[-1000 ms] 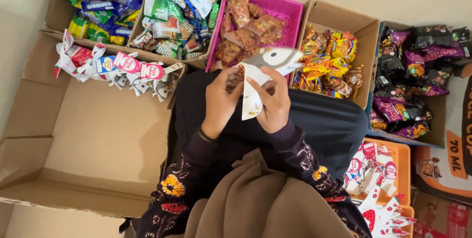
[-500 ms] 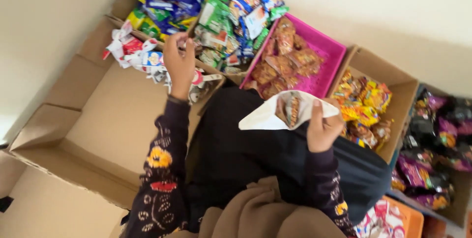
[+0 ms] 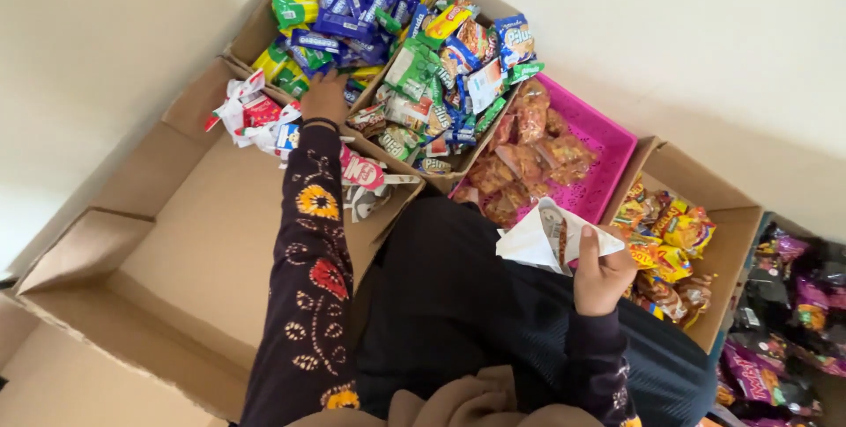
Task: Packing various snack items into small decorative plastic bags for gifts or souvenirs.
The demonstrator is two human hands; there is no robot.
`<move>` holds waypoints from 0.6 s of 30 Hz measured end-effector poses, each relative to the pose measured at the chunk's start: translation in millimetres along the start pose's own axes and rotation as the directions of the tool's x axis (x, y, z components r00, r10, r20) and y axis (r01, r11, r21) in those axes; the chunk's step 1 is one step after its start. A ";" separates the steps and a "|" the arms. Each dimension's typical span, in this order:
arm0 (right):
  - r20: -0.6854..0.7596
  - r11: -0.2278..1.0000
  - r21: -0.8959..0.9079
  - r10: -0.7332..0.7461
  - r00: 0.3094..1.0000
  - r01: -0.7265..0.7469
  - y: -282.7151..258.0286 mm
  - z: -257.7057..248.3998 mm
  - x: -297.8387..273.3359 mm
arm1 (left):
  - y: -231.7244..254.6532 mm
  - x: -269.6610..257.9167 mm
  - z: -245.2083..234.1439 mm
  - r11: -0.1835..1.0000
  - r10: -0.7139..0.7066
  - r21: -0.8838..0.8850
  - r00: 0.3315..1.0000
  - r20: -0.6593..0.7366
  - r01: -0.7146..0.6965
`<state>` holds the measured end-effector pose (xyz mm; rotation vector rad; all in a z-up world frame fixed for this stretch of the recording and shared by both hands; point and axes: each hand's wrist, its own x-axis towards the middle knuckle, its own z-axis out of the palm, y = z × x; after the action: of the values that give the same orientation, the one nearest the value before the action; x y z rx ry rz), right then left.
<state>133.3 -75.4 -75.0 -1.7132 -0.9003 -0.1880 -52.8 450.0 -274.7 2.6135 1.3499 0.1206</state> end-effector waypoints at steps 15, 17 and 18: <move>-0.039 0.997 -0.004 0.079 0.996 -0.079 -6.7 3.9 -5.1 | 7.6 -25.5 -17.2 0.982 -0.146 -0.134 0.984 -0.104 0.131; -0.057 0.997 0.000 0.077 0.995 -0.077 -7.0 1.5 -3.3 | 29.4 -51.7 -50.6 0.959 -0.159 -0.273 0.947 -0.280 0.080; -0.070 0.998 -0.010 0.066 0.995 -0.067 -8.5 0.7 -2.8 | 37.2 -59.2 -55.3 0.869 -0.285 -0.492 0.868 -0.406 0.055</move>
<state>125.6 -75.5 -70.3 -1.7345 -0.7915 -0.2076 -66.5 388.3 -211.8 2.1055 1.4593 0.9810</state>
